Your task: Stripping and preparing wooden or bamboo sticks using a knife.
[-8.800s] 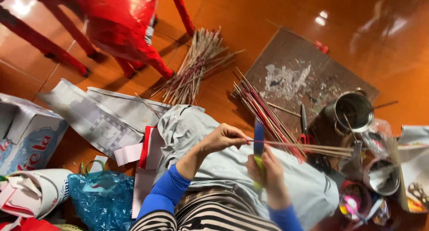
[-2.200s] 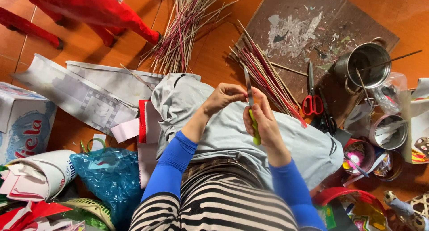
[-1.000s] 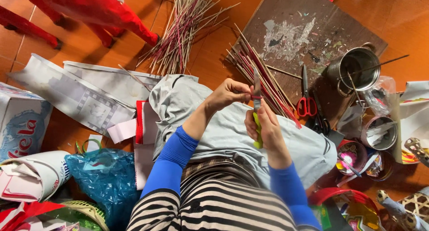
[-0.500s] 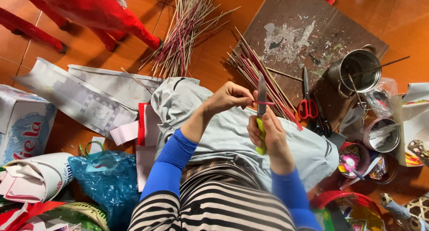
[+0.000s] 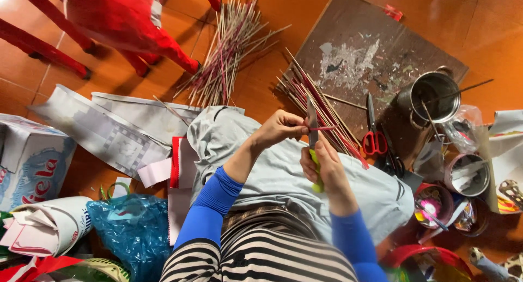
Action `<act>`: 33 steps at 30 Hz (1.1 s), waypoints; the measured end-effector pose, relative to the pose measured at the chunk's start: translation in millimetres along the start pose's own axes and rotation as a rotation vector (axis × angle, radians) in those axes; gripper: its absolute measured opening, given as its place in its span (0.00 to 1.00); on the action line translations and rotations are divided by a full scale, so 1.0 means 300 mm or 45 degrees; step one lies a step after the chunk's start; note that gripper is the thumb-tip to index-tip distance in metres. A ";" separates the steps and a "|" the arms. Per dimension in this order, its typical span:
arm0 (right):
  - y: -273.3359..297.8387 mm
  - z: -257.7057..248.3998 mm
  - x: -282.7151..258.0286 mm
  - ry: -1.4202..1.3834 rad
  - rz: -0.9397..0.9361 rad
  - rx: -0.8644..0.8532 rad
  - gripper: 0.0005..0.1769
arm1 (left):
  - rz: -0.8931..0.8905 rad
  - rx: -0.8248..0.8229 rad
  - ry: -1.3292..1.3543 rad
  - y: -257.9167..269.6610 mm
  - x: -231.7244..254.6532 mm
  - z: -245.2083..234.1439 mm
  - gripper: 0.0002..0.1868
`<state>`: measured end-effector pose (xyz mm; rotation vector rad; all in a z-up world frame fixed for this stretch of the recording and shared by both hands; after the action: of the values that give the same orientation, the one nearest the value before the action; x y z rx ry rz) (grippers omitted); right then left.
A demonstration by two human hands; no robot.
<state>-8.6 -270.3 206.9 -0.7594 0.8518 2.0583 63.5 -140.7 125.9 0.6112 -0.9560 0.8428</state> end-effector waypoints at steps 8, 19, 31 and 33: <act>0.042 0.021 -0.047 -0.049 -0.143 -0.095 0.36 | 0.050 -0.115 -0.146 0.016 0.071 0.024 0.12; 0.016 0.023 -0.014 -0.038 -0.164 -0.089 0.34 | 0.106 0.041 -0.131 0.006 0.032 0.013 0.11; -0.009 -0.030 0.027 0.015 -0.152 -0.065 0.28 | 0.105 -0.037 -0.173 -0.015 0.023 0.033 0.13; -0.018 -0.062 0.058 0.048 -0.114 -0.055 0.25 | 0.063 -0.033 -0.127 -0.005 0.037 0.047 0.14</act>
<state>-9.2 -274.8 181.3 -0.8471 0.7823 1.9944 61.9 -148.3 142.1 0.6138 -1.0749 0.8484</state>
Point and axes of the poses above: each hand's wrist, its own y-axis away from the middle knuckle, its own z-axis out of the palm, x = y × z, the point moved 6 cm from there along -y, towards the middle knuckle, and after that the axes turned 1 degree about x, right-handed, at the moved point
